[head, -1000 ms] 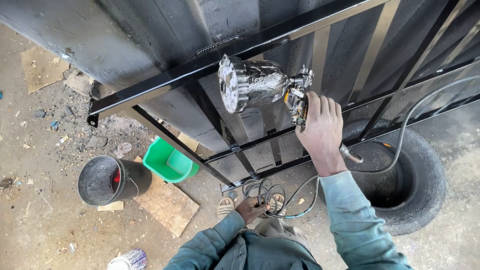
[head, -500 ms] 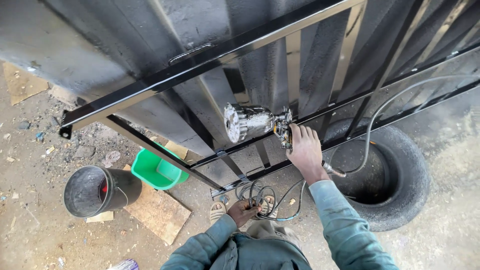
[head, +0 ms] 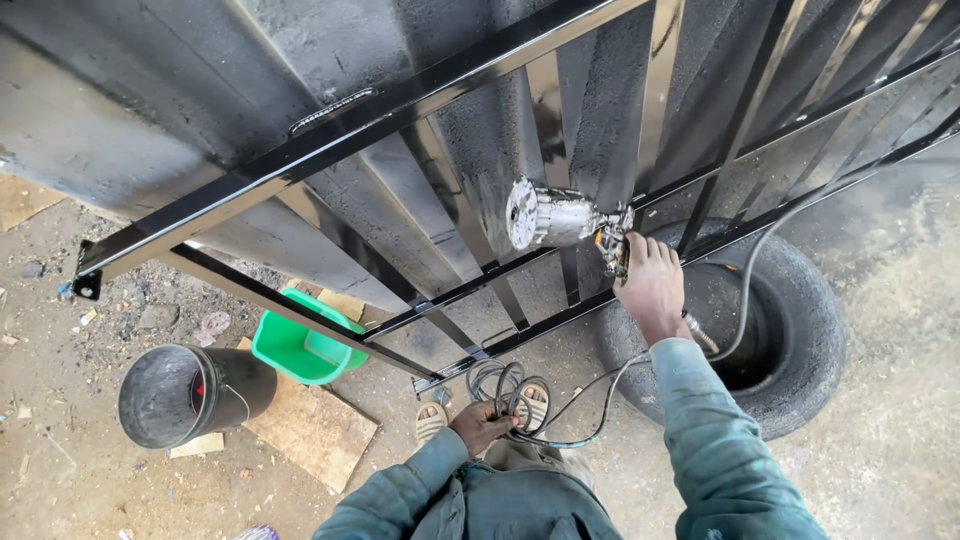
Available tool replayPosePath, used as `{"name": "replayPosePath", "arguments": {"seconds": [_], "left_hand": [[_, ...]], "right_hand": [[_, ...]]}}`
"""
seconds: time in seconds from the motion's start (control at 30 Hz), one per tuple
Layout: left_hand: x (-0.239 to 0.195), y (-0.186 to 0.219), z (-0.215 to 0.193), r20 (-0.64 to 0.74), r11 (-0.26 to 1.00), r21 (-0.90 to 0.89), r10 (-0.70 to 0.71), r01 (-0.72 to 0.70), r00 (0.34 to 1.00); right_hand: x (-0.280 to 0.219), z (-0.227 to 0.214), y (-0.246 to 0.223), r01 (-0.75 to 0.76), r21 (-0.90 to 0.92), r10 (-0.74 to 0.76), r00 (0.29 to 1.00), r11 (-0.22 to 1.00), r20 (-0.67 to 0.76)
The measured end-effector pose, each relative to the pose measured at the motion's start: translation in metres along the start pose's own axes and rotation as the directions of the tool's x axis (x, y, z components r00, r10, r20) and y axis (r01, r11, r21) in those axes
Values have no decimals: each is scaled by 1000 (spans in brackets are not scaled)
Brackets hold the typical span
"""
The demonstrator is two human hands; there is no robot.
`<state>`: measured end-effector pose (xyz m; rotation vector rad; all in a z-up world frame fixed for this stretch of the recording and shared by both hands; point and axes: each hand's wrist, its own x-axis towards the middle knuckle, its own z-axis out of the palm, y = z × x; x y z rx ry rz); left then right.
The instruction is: Spray painting a metal gate with black paint using a pneumatic spray gun
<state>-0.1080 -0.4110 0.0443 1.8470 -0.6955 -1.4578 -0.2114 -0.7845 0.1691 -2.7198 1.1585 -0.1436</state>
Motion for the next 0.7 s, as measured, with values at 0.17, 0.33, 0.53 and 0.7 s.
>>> {"name": "replayPosePath", "arguments": {"seconds": [0.17, 0.33, 0.53, 0.7], "left_hand": [[5, 5, 0, 18, 996, 8, 91, -91, 996], [8, 9, -2, -47, 997, -57, 56, -59, 997], [14, 9, -6, -65, 993, -9, 115, -116, 991], [21, 2, -1, -57, 989, -126, 73, -79, 996]], "right_hand": [[18, -30, -6, 94, -82, -112, 961, 992, -252], [34, -84, -27, 152, -136, -195, 893, 979, -406], [44, -127, -41, 215, -152, -263, 801, 965, -539], [43, -90, -28, 176, -94, -200, 873, 980, -444]]}}
